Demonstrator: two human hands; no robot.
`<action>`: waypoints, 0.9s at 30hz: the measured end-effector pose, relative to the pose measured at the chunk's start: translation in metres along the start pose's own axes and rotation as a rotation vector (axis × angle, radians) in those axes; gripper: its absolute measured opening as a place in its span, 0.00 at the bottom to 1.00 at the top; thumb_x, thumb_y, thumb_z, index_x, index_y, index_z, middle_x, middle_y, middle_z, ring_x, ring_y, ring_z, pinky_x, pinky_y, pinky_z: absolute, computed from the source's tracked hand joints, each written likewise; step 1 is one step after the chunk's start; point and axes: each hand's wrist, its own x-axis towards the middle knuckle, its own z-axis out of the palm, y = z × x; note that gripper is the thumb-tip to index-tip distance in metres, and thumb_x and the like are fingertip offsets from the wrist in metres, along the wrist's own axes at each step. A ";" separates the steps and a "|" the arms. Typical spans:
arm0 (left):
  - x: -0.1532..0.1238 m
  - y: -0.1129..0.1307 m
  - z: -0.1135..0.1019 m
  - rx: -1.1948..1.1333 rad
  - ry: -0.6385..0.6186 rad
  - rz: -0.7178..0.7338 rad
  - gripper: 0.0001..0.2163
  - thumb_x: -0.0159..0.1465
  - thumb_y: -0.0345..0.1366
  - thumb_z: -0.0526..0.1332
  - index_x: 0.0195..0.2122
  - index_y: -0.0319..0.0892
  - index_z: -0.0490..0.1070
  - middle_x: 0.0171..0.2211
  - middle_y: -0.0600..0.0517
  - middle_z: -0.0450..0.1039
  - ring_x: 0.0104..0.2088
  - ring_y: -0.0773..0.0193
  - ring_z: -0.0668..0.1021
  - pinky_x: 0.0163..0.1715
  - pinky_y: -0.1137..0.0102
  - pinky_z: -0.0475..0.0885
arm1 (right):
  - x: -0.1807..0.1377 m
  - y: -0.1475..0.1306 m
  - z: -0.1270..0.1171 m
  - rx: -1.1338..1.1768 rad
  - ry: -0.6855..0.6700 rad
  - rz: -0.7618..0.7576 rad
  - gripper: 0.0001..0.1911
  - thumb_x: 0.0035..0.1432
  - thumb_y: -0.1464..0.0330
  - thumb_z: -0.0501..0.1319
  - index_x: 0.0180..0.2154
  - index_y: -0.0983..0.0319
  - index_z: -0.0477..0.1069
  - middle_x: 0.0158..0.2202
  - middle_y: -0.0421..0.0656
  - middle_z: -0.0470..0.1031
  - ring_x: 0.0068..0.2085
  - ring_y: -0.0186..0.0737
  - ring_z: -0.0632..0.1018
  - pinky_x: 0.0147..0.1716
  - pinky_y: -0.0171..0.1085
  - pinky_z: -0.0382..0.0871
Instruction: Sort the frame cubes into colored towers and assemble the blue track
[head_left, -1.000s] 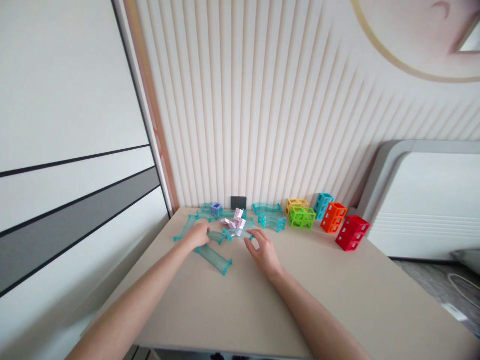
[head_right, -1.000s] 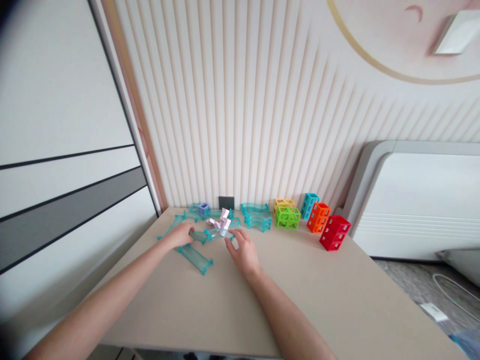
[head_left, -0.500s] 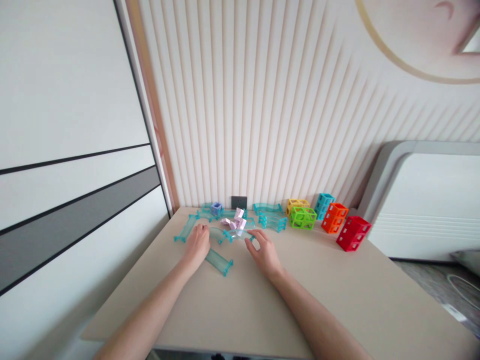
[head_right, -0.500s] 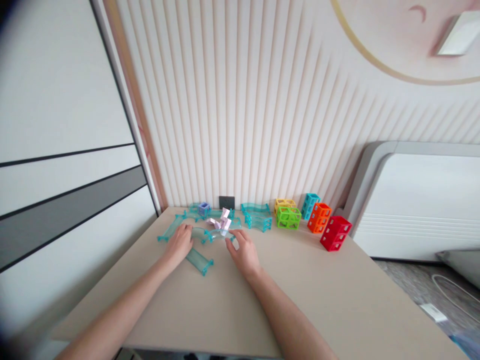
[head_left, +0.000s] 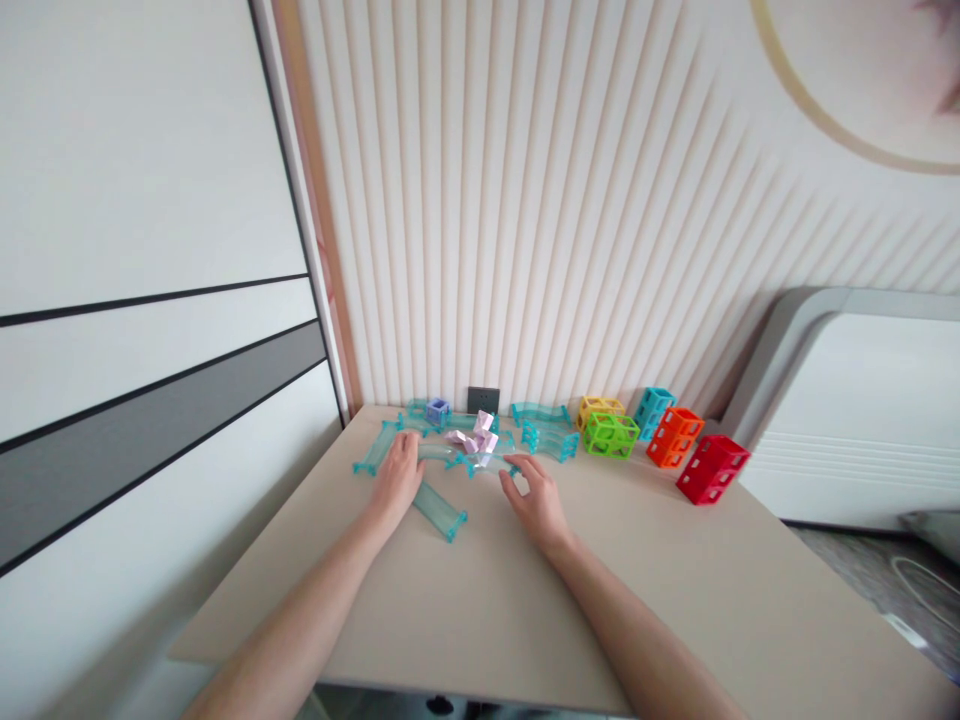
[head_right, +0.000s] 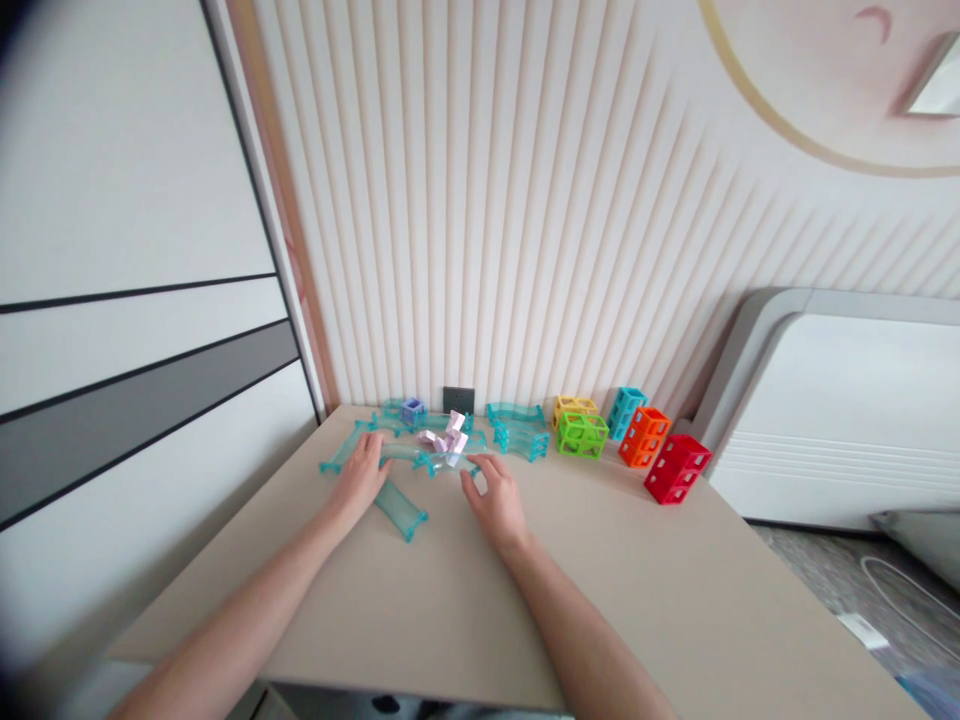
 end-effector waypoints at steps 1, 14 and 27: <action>0.000 -0.002 0.000 -0.020 0.018 0.000 0.13 0.63 0.25 0.60 0.47 0.44 0.64 0.49 0.44 0.70 0.51 0.53 0.77 0.51 0.61 0.73 | 0.000 0.000 0.001 0.000 0.009 -0.003 0.12 0.64 0.64 0.59 0.48 0.57 0.76 0.45 0.47 0.80 0.46 0.45 0.81 0.50 0.41 0.75; 0.002 -0.009 0.003 -0.062 0.008 -0.017 0.09 0.65 0.26 0.59 0.44 0.45 0.67 0.45 0.46 0.74 0.49 0.54 0.78 0.51 0.61 0.74 | 0.000 -0.001 -0.001 -0.013 0.029 -0.008 0.13 0.64 0.64 0.60 0.47 0.58 0.77 0.44 0.47 0.80 0.45 0.45 0.81 0.48 0.41 0.75; 0.003 -0.004 0.006 0.092 -0.046 0.001 0.15 0.65 0.21 0.48 0.44 0.42 0.69 0.48 0.42 0.72 0.52 0.51 0.74 0.51 0.63 0.71 | 0.000 -0.002 0.001 -0.006 0.020 -0.015 0.12 0.64 0.64 0.60 0.47 0.57 0.77 0.44 0.46 0.80 0.46 0.45 0.81 0.49 0.41 0.75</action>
